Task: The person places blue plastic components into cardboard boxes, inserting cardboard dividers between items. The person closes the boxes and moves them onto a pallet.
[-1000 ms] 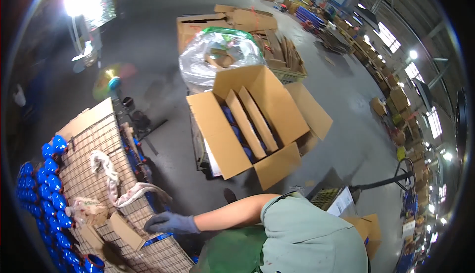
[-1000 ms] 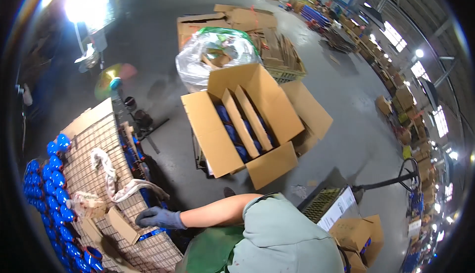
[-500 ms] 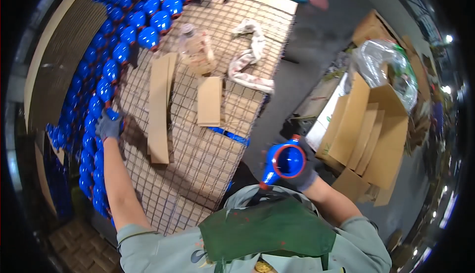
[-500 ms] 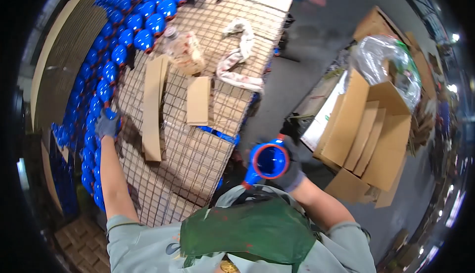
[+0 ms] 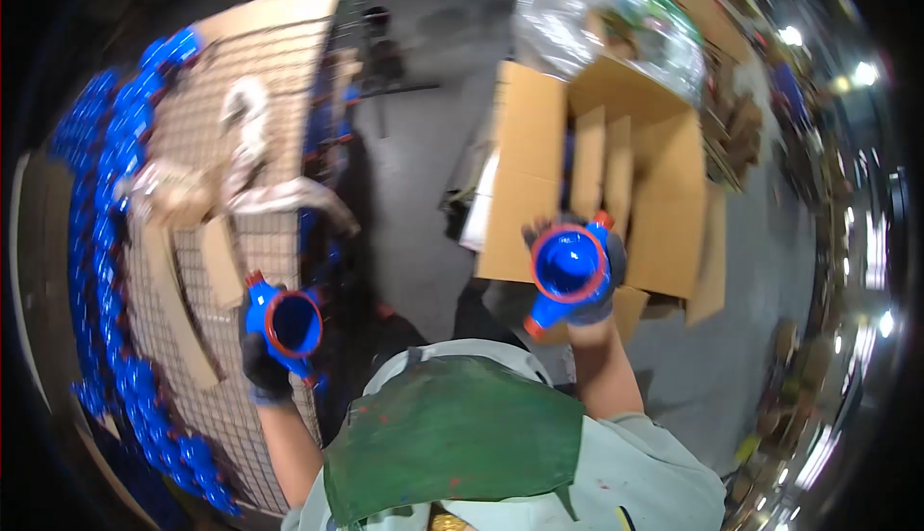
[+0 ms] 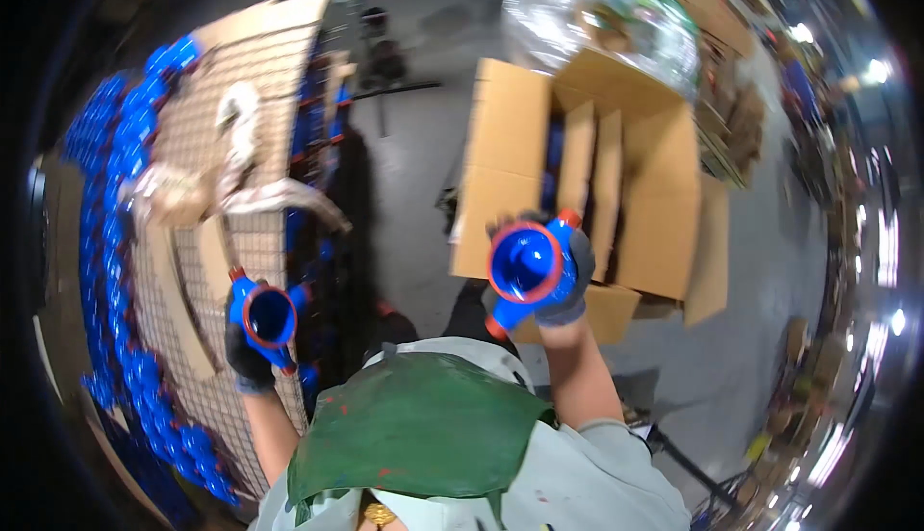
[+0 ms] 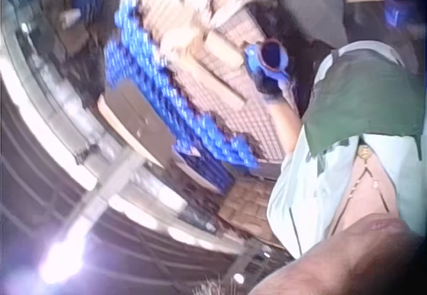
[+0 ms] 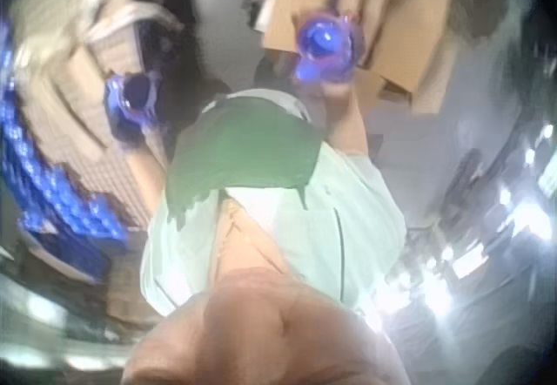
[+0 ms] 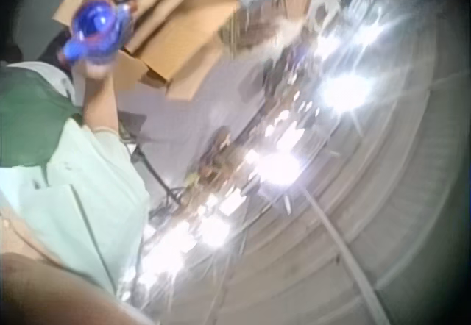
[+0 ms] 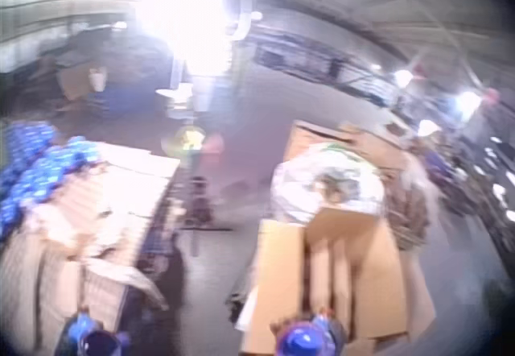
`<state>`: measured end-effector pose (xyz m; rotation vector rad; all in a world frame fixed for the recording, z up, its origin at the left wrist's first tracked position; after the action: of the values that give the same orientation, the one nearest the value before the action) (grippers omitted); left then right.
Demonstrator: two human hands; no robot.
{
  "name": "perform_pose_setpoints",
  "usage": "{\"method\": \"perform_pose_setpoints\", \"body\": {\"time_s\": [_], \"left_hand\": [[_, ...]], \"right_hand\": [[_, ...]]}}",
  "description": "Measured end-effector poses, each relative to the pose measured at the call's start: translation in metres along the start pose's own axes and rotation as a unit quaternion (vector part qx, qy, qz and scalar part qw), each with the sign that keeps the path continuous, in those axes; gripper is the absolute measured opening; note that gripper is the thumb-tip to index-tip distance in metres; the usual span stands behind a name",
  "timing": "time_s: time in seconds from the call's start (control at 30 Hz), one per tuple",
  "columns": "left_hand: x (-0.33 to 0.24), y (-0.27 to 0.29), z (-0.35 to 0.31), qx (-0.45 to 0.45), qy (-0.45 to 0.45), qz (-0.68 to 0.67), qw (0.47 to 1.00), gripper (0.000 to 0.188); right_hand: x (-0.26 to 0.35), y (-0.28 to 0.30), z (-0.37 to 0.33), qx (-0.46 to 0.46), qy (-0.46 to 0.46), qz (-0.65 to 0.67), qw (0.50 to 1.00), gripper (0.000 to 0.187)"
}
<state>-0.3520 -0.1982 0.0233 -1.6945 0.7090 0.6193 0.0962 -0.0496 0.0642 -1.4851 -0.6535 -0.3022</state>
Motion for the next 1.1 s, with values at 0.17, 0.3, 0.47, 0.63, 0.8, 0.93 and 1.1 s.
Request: {"method": "perform_pose_setpoints", "body": {"time_s": [0.17, 0.3, 0.47, 0.63, 0.8, 0.93, 1.1], "left_hand": [[0.109, -0.132, 0.034, 0.023, 0.153, -0.086, 0.984, 0.082], [0.147, -0.168, 0.055, 0.109, 0.191, -0.030, 0.975, 0.069], [0.158, -0.191, 0.055, 0.091, 0.145, 0.013, 0.985, 0.058], [0.141, -0.205, 0.075, 0.064, 0.136, 0.044, 0.988, 0.062], [0.131, -0.226, 0.138, 0.073, 0.186, 0.012, 0.980, 0.065], [0.158, -0.276, 0.215, 0.135, 0.314, -0.105, 0.934, 0.068], [0.193, -0.357, 0.282, 0.183, 0.342, -0.103, 0.916, 0.056]], "right_hand": [[0.150, 0.060, 0.056, -0.046, 0.237, -0.265, 0.933, 0.054], [0.192, 0.160, 0.129, -0.260, 0.365, -0.395, 0.802, 0.019], [0.173, 0.228, 0.194, -0.203, 0.180, -0.800, 0.535, 0.043], [0.156, 0.308, 0.218, -0.154, -0.130, -0.843, 0.499, 0.037], [0.102, 0.337, 0.242, -0.261, -0.230, -0.836, 0.424, 0.027], [0.110, 0.357, 0.246, -0.108, -0.220, -0.866, 0.437, 0.031], [0.112, 0.365, 0.237, -0.130, -0.206, -0.844, 0.478, 0.037]]}}
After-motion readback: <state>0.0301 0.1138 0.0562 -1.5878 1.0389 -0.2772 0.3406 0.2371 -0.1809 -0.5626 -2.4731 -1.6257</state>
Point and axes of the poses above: each hand's wrist, its own z-axis towards the middle knuckle, its own y-axis out of the back of the hand, x = y × z, the point moved 1 cm from there along z, towards the middle knuckle, and after that the axes turned 10 degrees about x, right-handed, at the moved point
